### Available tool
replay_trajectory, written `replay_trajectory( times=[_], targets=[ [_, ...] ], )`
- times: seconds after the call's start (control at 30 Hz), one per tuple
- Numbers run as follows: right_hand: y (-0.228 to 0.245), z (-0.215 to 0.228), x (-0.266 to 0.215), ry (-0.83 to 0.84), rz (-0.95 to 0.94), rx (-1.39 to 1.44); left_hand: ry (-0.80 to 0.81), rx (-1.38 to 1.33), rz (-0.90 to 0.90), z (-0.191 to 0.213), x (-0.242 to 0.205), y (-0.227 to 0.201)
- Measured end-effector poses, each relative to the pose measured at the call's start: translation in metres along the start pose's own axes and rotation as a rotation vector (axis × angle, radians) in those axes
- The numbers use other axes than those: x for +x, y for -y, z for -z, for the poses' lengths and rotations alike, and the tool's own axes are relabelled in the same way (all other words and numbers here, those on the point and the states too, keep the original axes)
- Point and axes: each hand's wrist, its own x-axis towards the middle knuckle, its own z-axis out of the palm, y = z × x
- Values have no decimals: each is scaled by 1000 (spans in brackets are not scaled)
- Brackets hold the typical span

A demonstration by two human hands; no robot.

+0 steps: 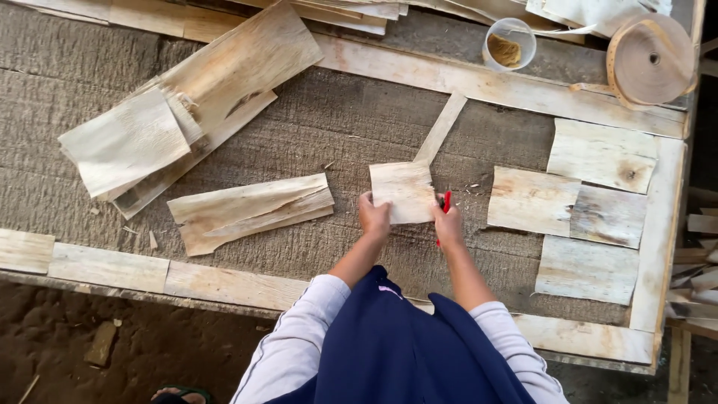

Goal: The person uses a red utility knife to cut thin wooden planks on a workbench. They repeatedly position, score, and trim the planks into smaller rectangular pieces, stacking the cut pieces on the table.

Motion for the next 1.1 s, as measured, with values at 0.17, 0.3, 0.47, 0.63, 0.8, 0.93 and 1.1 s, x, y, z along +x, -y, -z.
replay_trajectory(
  times=[0.17, 0.3, 0.47, 0.63, 0.8, 0.93, 1.1],
  targets=[
    [-13, -5, 21, -90, 8, 12, -16, -500, -166, 17, 10, -10],
    [11, -20, 0, 75, 24, 382, 3, -389, -277, 61, 3, 0],
    [6, -47, 10, 249, 118, 333, -141, -169, -388, 92, 3, 8],
    [17, -95, 0, 281, 128, 409, -419, 129, -602, 151, 27, 5],
    [48, -178, -23, 333, 135, 369, -390, 481, -484, 241, 58, -22],
    [58, -234, -47, 328, 138, 301, -275, 819, -516, 300, 104, -29],
    [70, -244, -66, 267, 112, 16, 38, 1070, -610, 335, 111, -69]
  ],
)
